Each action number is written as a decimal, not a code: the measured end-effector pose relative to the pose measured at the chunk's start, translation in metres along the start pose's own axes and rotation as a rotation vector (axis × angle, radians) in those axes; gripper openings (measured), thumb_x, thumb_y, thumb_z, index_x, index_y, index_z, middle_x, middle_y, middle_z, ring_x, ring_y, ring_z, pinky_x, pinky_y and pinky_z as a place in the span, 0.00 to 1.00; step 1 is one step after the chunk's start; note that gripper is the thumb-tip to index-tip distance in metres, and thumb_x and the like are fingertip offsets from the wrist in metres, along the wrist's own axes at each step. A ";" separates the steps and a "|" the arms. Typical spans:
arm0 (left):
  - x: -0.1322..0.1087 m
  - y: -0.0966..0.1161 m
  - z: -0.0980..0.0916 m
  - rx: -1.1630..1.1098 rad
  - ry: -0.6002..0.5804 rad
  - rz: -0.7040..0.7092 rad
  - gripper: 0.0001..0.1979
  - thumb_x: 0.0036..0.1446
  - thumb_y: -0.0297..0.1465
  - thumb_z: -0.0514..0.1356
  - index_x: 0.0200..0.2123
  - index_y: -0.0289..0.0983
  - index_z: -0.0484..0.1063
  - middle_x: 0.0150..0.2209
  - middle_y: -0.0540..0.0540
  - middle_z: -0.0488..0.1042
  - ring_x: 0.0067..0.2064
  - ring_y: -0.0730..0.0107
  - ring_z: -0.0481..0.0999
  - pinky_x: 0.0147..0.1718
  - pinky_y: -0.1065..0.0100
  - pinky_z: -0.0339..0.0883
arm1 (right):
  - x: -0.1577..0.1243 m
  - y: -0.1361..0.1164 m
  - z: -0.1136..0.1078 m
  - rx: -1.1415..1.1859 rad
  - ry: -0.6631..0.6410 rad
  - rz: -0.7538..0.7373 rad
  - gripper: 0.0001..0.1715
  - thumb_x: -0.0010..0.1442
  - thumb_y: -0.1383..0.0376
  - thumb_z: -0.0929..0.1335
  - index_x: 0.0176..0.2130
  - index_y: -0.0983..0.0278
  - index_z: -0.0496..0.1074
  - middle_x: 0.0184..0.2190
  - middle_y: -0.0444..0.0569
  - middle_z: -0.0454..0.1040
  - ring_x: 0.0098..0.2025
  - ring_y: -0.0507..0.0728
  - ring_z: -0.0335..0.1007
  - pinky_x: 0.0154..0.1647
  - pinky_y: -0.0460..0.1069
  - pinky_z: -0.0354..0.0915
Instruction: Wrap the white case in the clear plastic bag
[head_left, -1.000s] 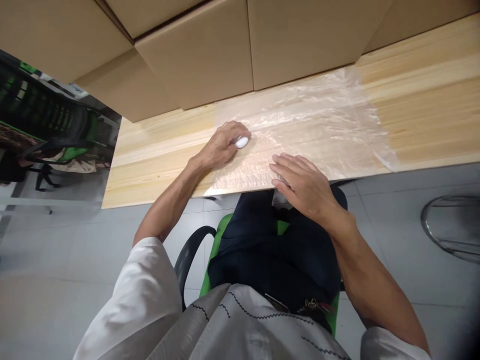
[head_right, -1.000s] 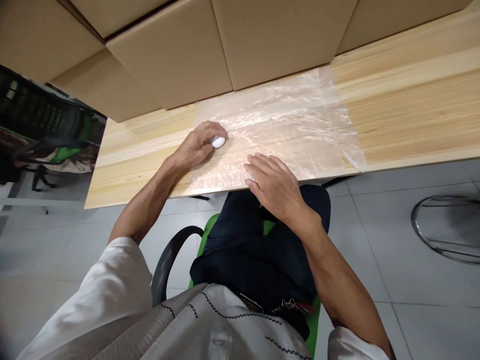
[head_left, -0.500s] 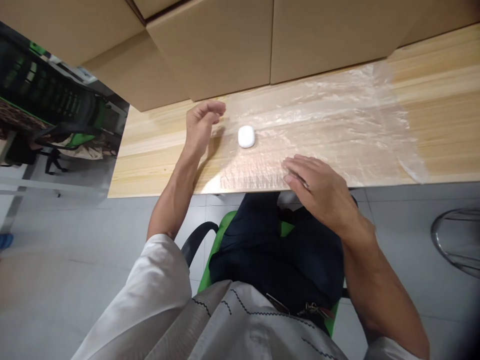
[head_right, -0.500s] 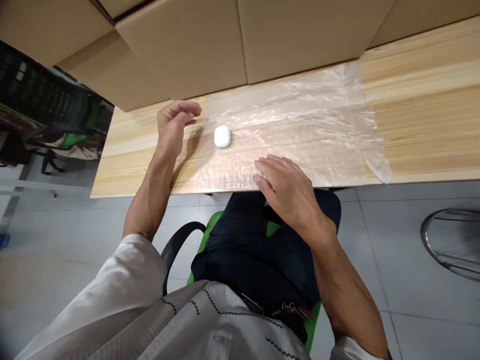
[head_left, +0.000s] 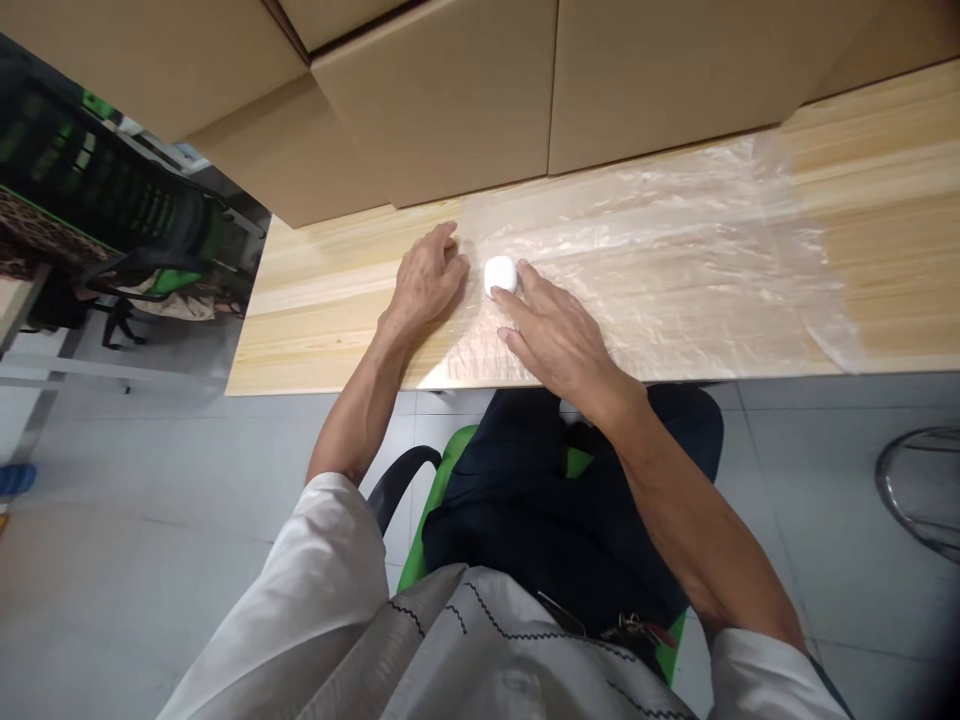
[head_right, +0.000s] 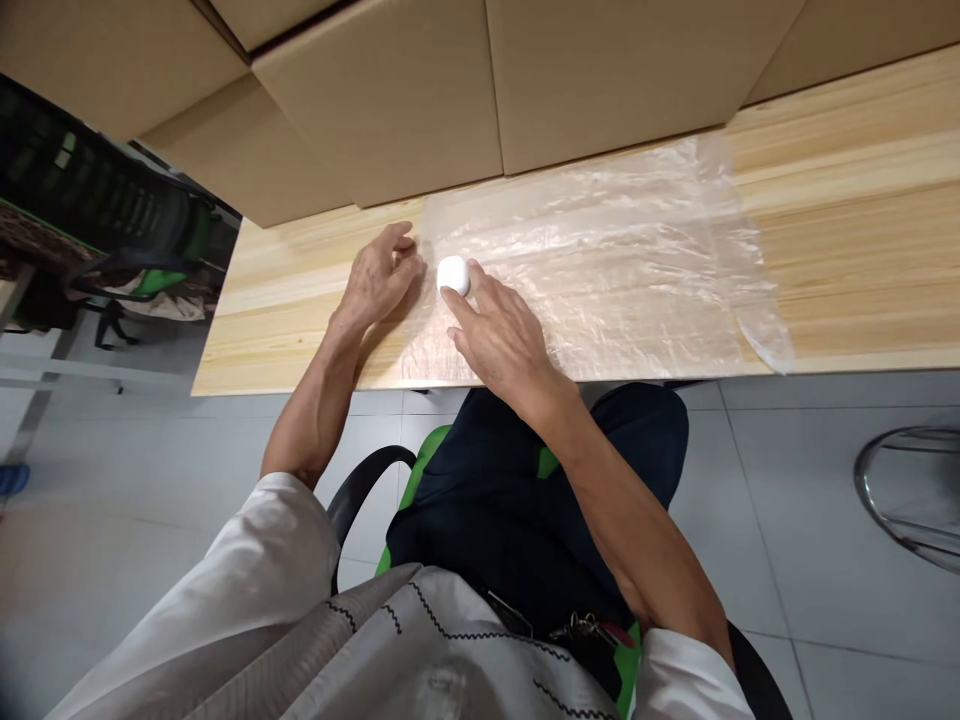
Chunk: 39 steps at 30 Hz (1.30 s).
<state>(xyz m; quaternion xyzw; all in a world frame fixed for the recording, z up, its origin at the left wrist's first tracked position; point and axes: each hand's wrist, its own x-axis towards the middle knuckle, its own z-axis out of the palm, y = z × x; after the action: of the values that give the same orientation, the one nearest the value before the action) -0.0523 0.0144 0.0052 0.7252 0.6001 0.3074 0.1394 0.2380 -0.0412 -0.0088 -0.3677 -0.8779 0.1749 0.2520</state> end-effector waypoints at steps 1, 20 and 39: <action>0.000 0.000 -0.001 -0.010 -0.002 -0.004 0.29 0.83 0.54 0.65 0.75 0.44 0.77 0.62 0.36 0.88 0.72 0.38 0.84 0.78 0.32 0.73 | 0.000 0.001 0.002 -0.008 -0.001 -0.001 0.41 0.82 0.56 0.73 0.87 0.57 0.68 0.92 0.62 0.59 0.88 0.83 0.65 0.84 0.82 0.69; -0.008 0.029 0.013 0.015 -0.030 0.152 0.32 0.84 0.62 0.60 0.70 0.45 0.84 0.63 0.36 0.88 0.69 0.42 0.86 0.73 0.39 0.79 | -0.060 0.065 -0.062 -0.045 -0.146 -0.110 0.44 0.82 0.58 0.71 0.89 0.61 0.65 0.87 0.61 0.70 0.89 0.76 0.66 0.90 0.78 0.63; -0.010 0.033 0.014 0.159 -0.282 0.353 0.25 0.89 0.44 0.54 0.72 0.42 0.84 0.77 0.34 0.82 0.77 0.44 0.82 0.81 0.36 0.75 | -0.131 0.011 -0.038 -0.189 0.050 -0.321 0.45 0.79 0.68 0.78 0.86 0.58 0.68 0.87 0.64 0.69 0.88 0.77 0.68 0.86 0.78 0.70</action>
<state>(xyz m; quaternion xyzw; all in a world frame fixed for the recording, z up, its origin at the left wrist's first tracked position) -0.0184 -0.0009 0.0106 0.8633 0.4610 0.1745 0.1085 0.3445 -0.1251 -0.0247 -0.2491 -0.9313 0.0401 0.2627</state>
